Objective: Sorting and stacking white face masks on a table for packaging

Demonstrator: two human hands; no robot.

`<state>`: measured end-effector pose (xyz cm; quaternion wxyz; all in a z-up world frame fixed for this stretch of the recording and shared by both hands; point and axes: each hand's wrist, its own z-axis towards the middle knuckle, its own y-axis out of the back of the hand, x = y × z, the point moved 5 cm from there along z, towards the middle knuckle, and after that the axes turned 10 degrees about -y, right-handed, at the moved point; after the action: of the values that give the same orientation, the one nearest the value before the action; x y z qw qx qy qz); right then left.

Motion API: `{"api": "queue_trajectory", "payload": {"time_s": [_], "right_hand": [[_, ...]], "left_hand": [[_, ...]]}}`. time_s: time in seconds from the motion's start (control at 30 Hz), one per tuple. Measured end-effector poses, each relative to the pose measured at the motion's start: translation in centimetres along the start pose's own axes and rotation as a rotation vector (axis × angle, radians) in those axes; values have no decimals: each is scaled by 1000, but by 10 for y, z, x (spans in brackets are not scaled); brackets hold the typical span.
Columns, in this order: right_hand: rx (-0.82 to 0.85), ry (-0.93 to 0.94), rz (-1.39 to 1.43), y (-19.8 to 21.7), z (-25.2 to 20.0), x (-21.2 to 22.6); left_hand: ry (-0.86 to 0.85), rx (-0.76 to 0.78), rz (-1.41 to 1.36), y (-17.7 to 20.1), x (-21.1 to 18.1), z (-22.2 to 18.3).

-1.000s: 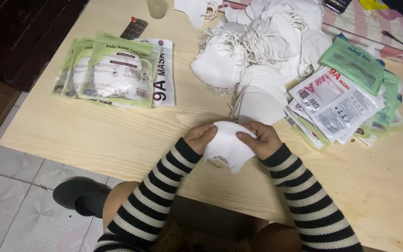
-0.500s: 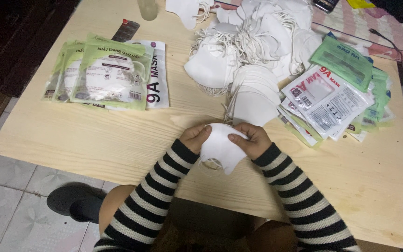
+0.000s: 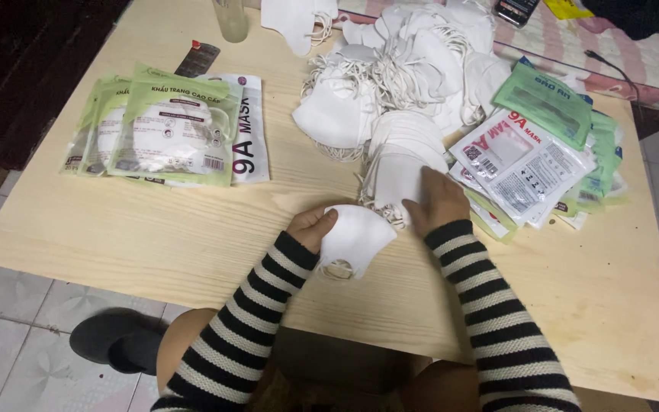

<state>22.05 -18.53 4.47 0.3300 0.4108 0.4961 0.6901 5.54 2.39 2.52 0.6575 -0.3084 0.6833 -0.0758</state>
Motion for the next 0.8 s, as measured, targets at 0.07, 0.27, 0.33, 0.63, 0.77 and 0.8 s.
{"api": "queue_trajectory", "payload": {"time_s": [0.07, 0.27, 0.33, 0.63, 0.77, 0.8], "right_hand": [[67, -76, -31, -3, 3, -2], [115, -202, 44, -2, 7, -4], [90, -208, 92, 2, 6, -2], [140, -265, 64, -1, 7, -1], [90, -291, 230, 8, -1, 6], [60, -297, 327, 18, -6, 13]], "left_hand": [[0, -1, -13, 1, 4, 2], [20, -4, -25, -1, 7, 3], [21, 4, -26, 1, 11, 4], [20, 2, -15, -1, 5, 0], [30, -8, 7, 5, 8, 3], [38, -2, 22, 5, 6, 2]]}}
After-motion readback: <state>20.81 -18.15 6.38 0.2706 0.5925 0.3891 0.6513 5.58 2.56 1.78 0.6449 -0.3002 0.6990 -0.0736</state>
